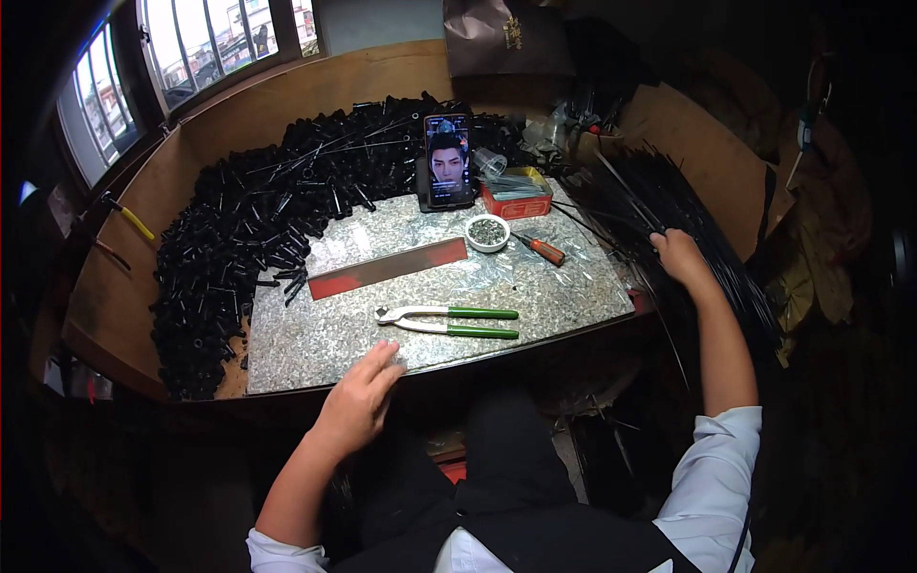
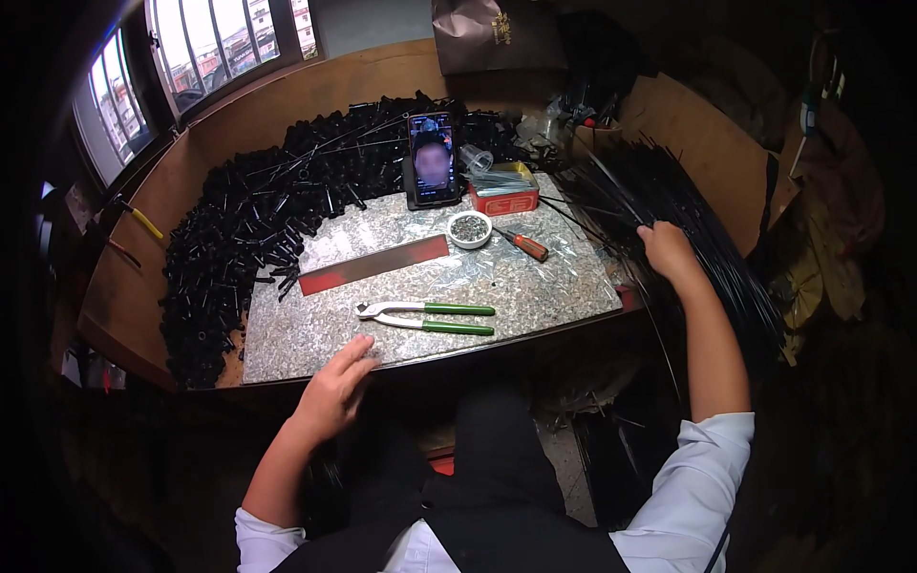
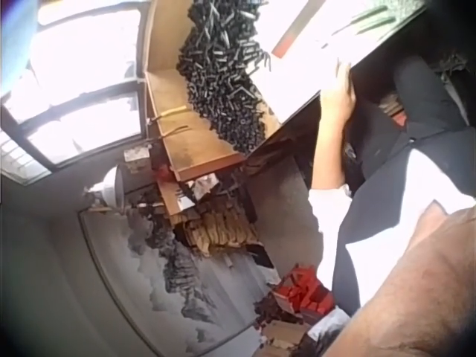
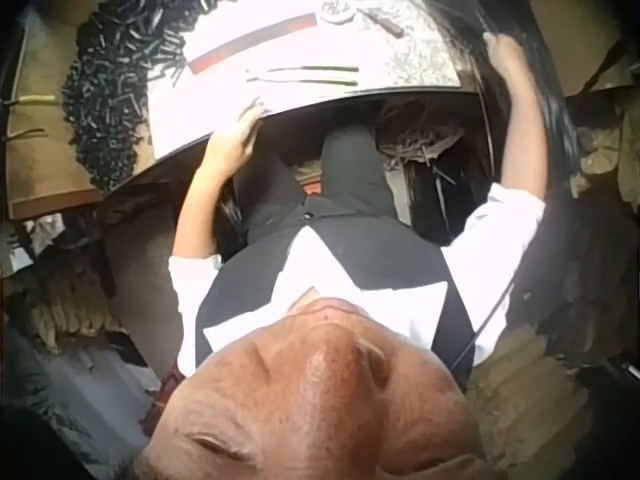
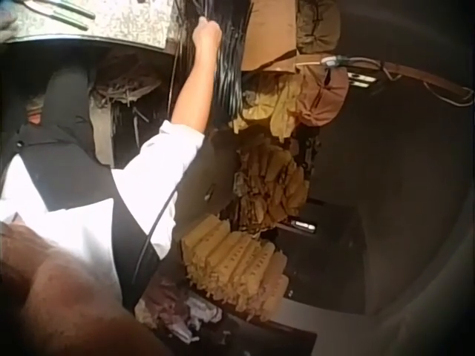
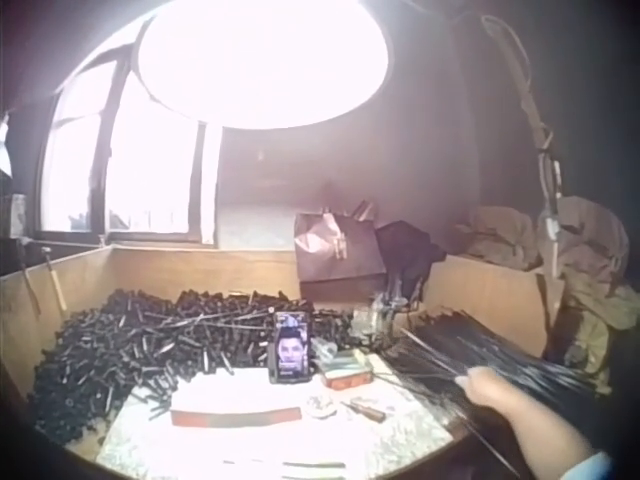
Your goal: Assembling multi-arm clothes hangers by inserting metal rods into a central hub and securing them with tools.
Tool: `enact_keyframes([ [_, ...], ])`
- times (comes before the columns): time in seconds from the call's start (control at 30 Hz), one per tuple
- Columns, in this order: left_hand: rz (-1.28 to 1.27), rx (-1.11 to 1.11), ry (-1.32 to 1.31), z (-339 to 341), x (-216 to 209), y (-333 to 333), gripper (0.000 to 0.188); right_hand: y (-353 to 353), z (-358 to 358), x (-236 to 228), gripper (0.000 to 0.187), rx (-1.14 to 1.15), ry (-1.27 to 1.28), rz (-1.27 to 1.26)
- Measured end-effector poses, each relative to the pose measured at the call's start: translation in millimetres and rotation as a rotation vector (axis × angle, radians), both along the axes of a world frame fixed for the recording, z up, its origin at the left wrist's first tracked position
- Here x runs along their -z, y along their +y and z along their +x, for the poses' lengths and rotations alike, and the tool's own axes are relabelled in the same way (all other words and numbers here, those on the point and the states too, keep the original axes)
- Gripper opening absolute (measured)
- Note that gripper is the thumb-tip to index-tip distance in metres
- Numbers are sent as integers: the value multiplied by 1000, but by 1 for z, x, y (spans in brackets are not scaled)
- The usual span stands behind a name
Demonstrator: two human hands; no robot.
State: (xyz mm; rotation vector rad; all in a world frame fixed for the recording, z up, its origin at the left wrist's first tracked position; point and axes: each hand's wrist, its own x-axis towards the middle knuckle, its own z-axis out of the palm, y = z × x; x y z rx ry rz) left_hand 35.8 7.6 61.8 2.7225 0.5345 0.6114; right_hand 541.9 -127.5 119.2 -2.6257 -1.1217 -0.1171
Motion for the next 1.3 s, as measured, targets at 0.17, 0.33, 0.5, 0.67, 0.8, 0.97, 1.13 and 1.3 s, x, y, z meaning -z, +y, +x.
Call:
enact_keyframes([
  [0.17,67,-162,-28,26,7,34,33,-39,7,-49,41,-117,111,208],
  [0.33,58,-208,-64,50,22,57,35,-48,33,-61,31,-119,-14,494],
  [0.5,191,-137,-163,81,27,48,24,-28,22,-95,34,37,467,441],
  [0.67,238,-147,-130,100,24,29,25,-13,15,-122,29,-65,598,529],
  [0.8,206,-147,-87,100,16,29,30,0,10,-136,28,-90,468,356],
  [0.97,168,-177,-196,93,-9,33,46,8,-71,-152,26,-278,559,564],
  [1.13,47,-259,-468,76,-60,41,66,17,-148,-136,21,-513,759,450],
  [1.3,-125,-291,-552,57,-93,49,99,25,-204,-120,20,-662,965,341],
])
